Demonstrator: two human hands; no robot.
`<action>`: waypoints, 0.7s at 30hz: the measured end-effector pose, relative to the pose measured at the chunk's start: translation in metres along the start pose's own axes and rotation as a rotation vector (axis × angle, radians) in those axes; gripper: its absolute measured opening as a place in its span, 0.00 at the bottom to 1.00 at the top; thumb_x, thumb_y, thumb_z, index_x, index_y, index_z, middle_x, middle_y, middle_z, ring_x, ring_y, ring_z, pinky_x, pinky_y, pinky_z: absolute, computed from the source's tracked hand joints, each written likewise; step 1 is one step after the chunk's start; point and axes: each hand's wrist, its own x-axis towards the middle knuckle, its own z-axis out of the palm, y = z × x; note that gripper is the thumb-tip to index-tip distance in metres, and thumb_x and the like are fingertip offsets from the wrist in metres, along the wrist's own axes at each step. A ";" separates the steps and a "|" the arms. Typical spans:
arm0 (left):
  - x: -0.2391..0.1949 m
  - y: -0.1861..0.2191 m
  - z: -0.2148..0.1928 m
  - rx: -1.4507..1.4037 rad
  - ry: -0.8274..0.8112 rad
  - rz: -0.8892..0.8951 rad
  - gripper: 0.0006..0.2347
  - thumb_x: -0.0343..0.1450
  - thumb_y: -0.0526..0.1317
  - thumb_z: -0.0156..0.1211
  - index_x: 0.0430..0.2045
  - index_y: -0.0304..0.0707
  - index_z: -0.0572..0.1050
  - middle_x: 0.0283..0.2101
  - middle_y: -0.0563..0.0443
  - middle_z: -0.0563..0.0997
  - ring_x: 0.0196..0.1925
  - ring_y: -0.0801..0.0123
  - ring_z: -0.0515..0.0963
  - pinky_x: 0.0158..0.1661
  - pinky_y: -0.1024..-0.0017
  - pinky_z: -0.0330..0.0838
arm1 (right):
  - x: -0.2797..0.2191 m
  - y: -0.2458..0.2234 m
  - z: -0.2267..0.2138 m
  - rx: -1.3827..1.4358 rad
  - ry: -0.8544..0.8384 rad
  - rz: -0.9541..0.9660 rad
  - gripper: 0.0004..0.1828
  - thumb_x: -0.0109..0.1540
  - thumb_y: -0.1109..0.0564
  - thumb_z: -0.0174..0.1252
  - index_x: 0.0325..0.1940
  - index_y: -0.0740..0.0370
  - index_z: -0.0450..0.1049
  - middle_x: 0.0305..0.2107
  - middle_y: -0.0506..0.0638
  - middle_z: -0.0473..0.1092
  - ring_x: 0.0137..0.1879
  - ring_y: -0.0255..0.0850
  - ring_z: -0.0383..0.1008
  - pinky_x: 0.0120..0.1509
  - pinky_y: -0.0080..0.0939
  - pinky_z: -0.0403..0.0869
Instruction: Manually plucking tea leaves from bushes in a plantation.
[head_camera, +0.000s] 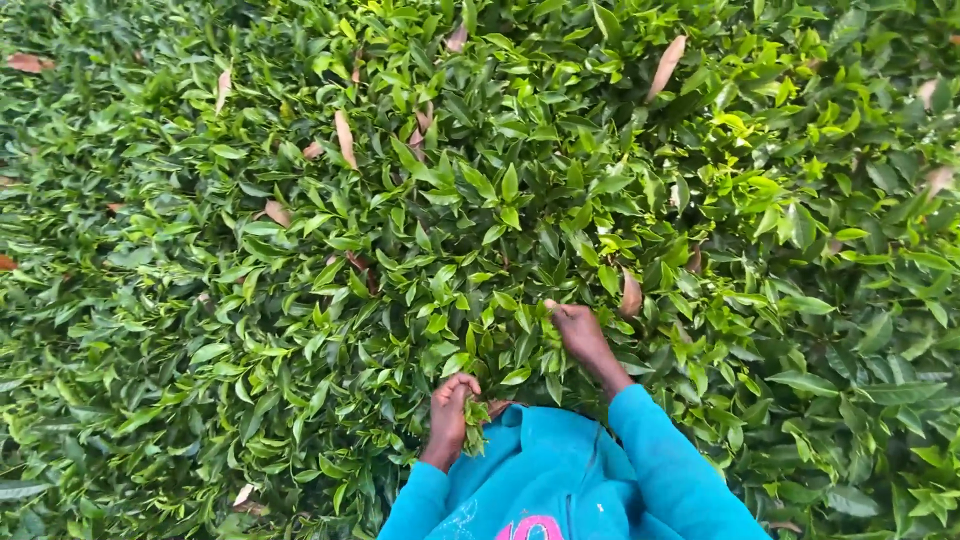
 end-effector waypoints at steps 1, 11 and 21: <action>0.000 -0.003 0.002 0.022 0.025 -0.017 0.14 0.78 0.36 0.45 0.24 0.46 0.78 0.32 0.53 0.81 0.39 0.66 0.75 0.54 0.60 0.68 | 0.005 -0.006 0.003 0.042 -0.142 0.168 0.39 0.67 0.27 0.51 0.60 0.62 0.83 0.66 0.60 0.73 0.70 0.54 0.72 0.72 0.63 0.67; 0.041 0.040 0.084 0.372 -0.170 -0.635 0.23 0.81 0.63 0.57 0.21 0.52 0.68 0.24 0.63 0.66 0.23 0.76 0.61 0.27 0.73 0.60 | -0.023 -0.004 -0.002 0.090 0.074 -0.093 0.15 0.77 0.47 0.43 0.40 0.50 0.70 0.34 0.46 0.69 0.39 0.39 0.68 0.51 0.45 0.74; 0.049 -0.031 0.065 0.647 -0.343 0.160 0.09 0.78 0.46 0.61 0.37 0.51 0.89 0.41 0.43 0.90 0.46 0.38 0.87 0.43 0.45 0.82 | -0.017 -0.015 -0.001 0.019 0.163 -0.119 0.10 0.69 0.51 0.69 0.46 0.60 0.87 0.41 0.61 0.83 0.55 0.46 0.77 0.65 0.55 0.74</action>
